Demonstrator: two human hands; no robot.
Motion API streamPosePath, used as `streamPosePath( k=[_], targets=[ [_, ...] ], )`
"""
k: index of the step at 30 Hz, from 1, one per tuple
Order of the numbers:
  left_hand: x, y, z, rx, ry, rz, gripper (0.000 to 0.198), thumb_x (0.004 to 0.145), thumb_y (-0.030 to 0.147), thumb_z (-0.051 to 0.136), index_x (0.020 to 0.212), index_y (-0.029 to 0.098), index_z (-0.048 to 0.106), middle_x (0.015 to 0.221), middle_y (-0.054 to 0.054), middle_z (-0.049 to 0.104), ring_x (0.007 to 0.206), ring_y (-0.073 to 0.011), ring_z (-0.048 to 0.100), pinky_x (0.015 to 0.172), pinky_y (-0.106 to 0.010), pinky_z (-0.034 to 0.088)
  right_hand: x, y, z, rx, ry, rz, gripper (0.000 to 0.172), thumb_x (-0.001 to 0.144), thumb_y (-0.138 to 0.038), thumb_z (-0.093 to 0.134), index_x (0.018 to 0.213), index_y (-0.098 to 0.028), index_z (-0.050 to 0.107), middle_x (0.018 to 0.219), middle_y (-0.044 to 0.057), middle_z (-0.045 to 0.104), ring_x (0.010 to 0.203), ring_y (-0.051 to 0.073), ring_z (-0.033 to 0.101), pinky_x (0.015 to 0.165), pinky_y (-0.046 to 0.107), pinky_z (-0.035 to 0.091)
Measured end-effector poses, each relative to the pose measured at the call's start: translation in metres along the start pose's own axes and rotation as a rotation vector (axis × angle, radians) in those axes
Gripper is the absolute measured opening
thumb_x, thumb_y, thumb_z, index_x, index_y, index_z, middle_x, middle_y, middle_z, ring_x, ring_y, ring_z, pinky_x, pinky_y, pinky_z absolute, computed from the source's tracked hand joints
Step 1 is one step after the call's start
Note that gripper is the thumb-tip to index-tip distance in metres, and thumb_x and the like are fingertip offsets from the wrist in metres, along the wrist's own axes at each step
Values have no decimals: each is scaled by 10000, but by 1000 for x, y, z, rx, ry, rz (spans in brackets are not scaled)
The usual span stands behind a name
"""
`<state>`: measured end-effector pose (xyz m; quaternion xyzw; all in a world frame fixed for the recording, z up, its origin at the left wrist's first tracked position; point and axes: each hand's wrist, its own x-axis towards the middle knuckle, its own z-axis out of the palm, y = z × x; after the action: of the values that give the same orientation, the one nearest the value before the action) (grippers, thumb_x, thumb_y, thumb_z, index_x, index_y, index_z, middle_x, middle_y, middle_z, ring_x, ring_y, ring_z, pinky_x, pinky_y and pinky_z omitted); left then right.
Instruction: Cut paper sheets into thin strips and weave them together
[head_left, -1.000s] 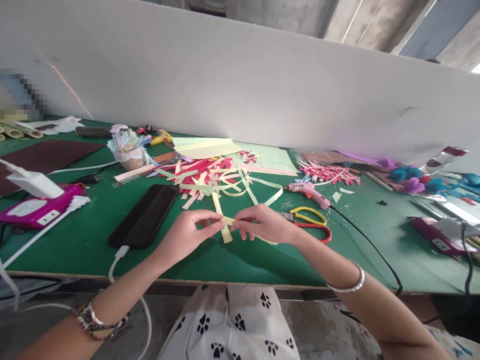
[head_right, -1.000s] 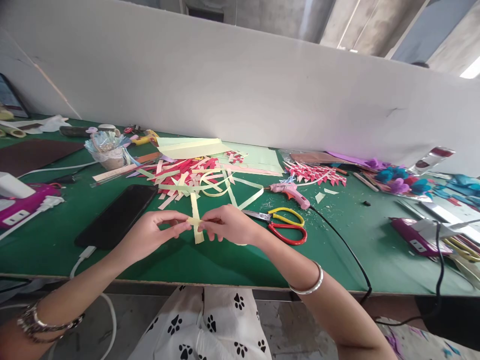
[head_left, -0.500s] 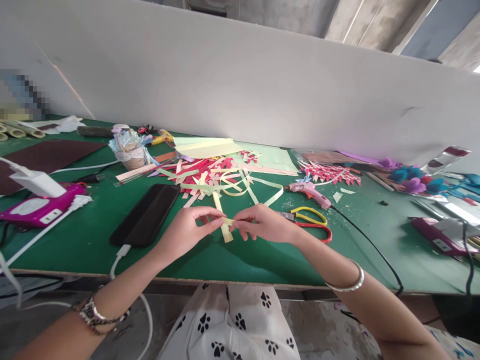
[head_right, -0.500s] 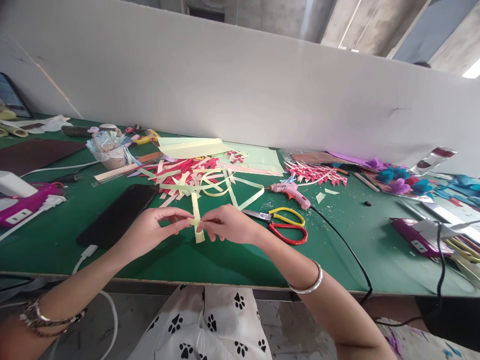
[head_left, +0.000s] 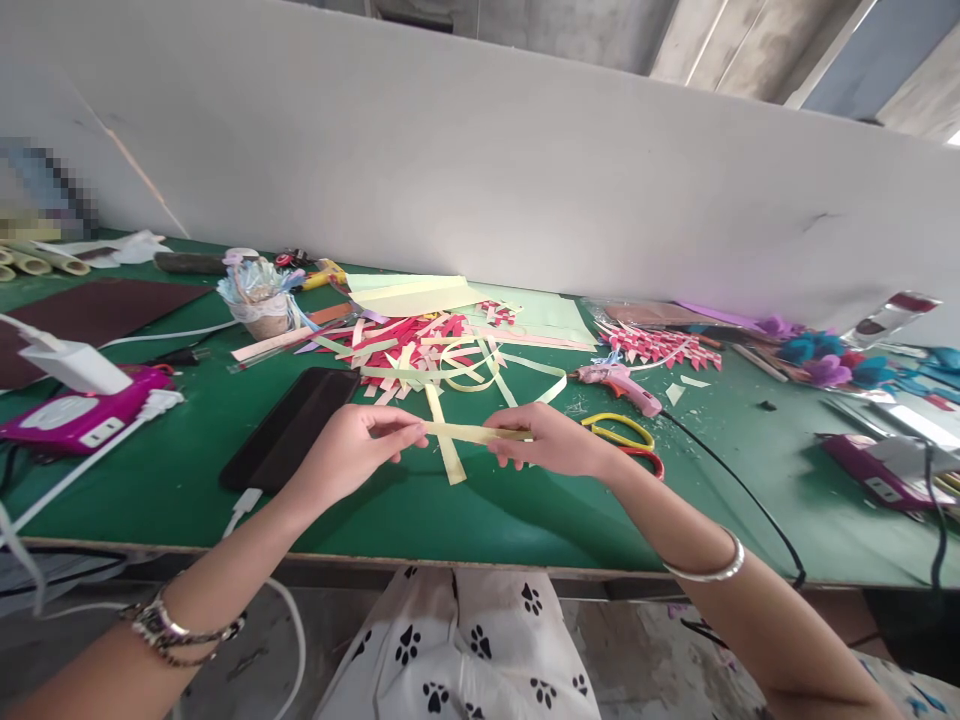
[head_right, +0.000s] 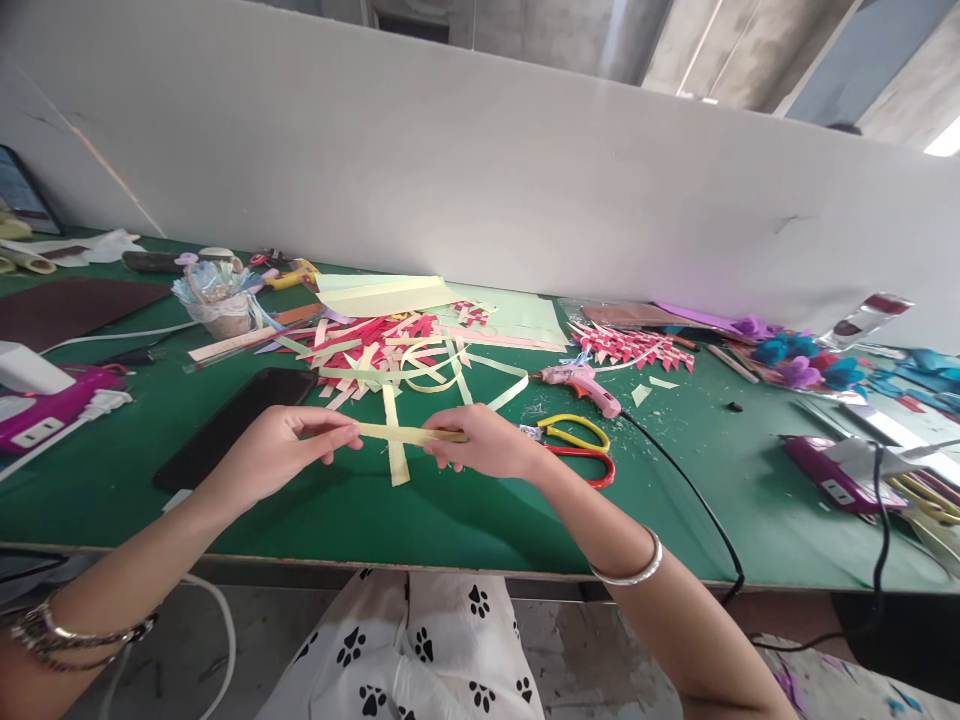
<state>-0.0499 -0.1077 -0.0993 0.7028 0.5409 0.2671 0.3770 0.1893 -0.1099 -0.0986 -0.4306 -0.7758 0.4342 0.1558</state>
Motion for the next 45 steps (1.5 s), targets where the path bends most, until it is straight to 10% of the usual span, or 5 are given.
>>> streamPosePath(
  k=[8,45],
  targets=[
    [0,-13,-11,16,61,-79,359,713,533,574,785,216,728,745,-19,721,487,-97,499,501,-188,423,-5,18,-10,73,50,6,231,853,-299,480,1029,-167,552,836,39,648,677,120,607,596,231,464],
    [-18,-10,-16,37,222,-85,355,701,530,553,676,207,700,630,-20,657,443,-98,439,423,-207,350,-3,21,-5,361,421,13,302,739,-450,636,701,-152,614,670,26,671,608,153,666,695,307,506]
  ],
)
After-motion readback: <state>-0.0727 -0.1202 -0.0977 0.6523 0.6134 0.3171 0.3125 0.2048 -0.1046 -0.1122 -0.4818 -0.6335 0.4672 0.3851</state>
